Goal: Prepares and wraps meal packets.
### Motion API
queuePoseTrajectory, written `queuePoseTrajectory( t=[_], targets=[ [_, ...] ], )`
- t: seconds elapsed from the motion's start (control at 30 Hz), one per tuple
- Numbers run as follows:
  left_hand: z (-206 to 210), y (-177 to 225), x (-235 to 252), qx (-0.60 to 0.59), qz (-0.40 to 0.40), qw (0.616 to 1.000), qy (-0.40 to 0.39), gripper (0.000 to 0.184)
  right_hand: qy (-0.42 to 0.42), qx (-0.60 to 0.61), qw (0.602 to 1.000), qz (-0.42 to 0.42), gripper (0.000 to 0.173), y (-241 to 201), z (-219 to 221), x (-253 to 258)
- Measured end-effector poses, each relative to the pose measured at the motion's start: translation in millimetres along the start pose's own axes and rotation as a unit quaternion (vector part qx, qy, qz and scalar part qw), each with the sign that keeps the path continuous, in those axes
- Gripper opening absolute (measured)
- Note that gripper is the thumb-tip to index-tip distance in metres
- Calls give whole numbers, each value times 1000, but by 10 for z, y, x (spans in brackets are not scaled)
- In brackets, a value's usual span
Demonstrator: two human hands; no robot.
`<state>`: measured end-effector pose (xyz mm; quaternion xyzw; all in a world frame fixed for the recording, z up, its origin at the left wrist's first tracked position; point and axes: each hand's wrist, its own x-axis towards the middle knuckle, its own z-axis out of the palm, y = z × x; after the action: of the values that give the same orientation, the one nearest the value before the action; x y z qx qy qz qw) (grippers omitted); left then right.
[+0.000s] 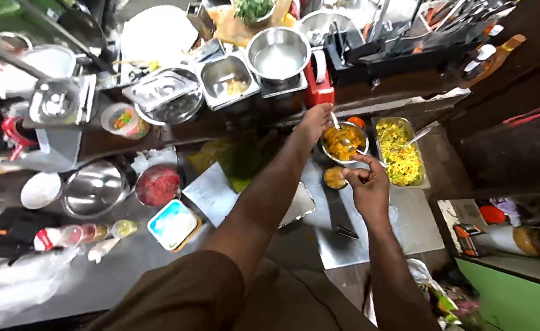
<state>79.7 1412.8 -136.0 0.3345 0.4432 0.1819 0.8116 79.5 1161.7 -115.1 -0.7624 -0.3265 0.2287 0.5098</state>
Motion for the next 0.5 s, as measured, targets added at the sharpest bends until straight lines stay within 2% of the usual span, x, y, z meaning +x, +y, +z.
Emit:
queuePoseTrajectory(
  t=[0.1,0.17,0.23,0.33,0.4,0.5],
  targets=[
    [-567,-263,-133,118,128,985,22,36,-37,46,998,38,48,223,184,-257],
    [-1042,-588,-323,189,174,965,61,35,-88,47,990,96,46,484,376,-521],
    [-1457,-1001,-486,222,166,955,105,48,-140,40,976,160,43,772,576,-795],
    [-1841,-1496,-642,247,134,949,143,95,-167,51,953,249,40,1275,867,-1081],
    [-1988,-1696,-665,242,146,946,158,97,-169,59,944,278,36,1509,977,-1206],
    [-2101,-1835,-667,234,173,941,171,92,-179,43,946,268,27,1548,1037,-1269]
  ],
)
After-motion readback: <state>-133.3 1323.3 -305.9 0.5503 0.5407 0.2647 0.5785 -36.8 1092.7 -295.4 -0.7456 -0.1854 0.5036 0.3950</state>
